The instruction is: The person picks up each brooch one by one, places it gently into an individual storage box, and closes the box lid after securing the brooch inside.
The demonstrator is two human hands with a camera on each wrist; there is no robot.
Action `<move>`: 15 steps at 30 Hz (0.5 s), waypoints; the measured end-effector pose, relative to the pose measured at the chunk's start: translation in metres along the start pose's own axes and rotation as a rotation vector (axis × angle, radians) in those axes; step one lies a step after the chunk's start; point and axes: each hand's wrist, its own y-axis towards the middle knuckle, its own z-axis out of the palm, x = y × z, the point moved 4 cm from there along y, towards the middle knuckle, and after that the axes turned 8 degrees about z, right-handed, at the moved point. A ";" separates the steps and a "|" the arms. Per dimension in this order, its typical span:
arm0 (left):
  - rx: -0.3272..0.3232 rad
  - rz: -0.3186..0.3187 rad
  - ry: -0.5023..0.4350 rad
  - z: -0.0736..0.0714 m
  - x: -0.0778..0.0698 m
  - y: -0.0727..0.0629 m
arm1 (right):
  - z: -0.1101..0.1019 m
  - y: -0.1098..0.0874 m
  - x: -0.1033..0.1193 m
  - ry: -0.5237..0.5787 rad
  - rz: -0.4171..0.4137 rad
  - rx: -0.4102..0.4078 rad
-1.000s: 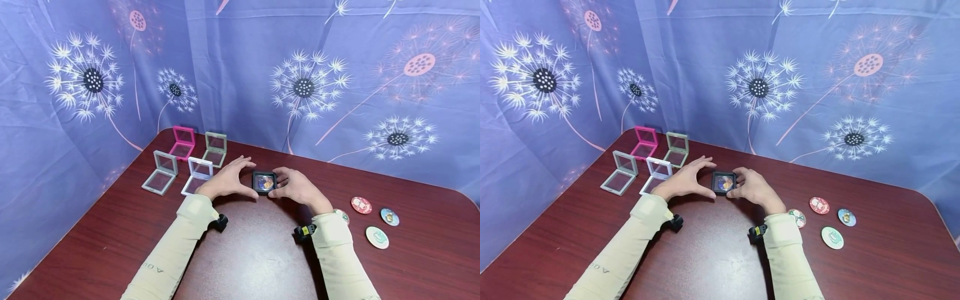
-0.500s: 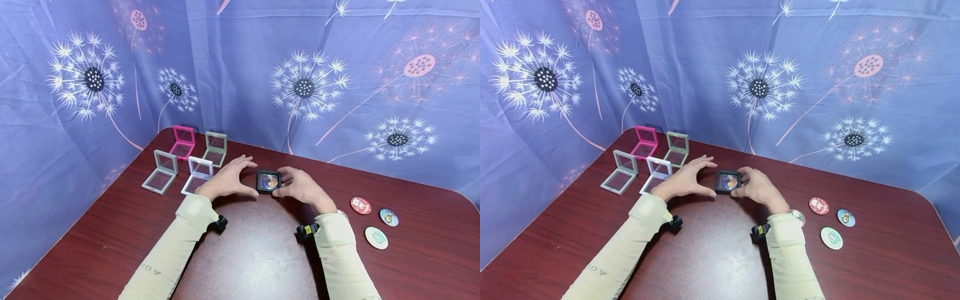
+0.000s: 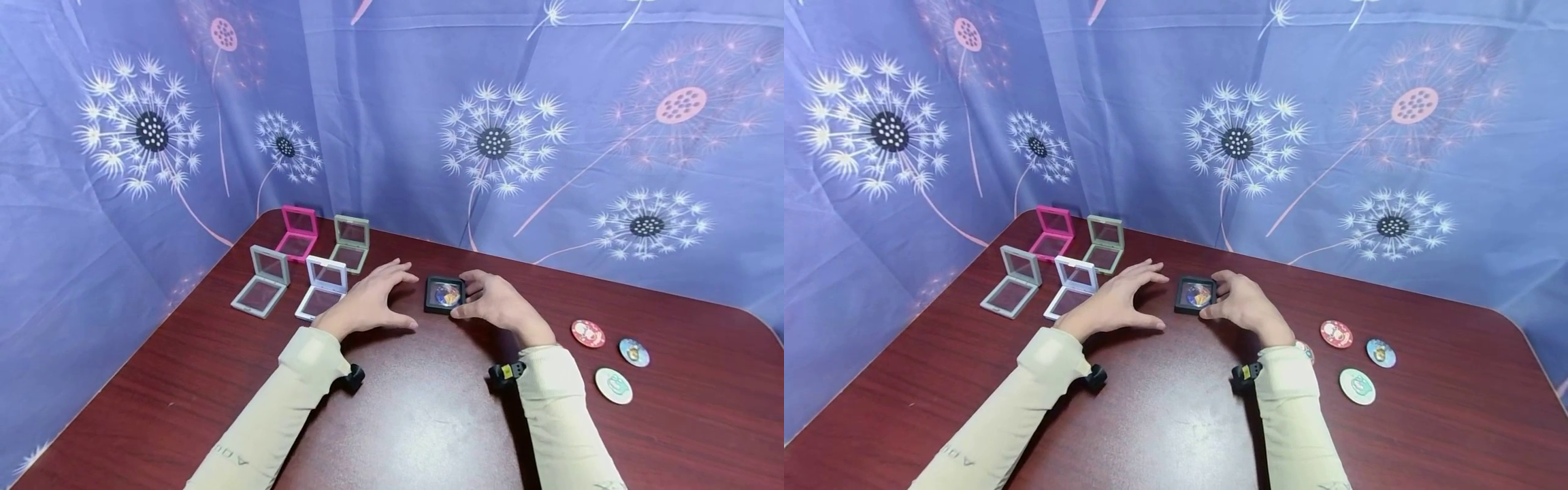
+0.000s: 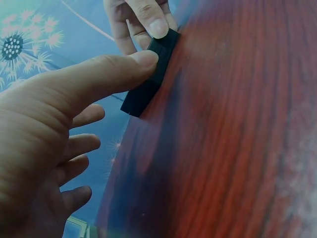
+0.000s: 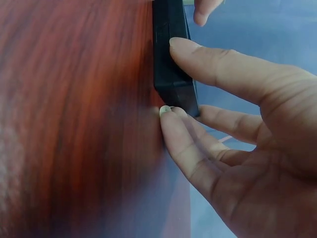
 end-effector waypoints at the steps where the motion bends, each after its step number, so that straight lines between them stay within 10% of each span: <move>1: 0.001 0.003 0.009 -0.001 -0.001 -0.001 | -0.001 0.000 0.000 -0.002 0.001 -0.002; 15: 0.021 0.055 0.153 -0.010 -0.009 -0.014 | -0.008 -0.002 -0.007 -0.005 0.028 -0.006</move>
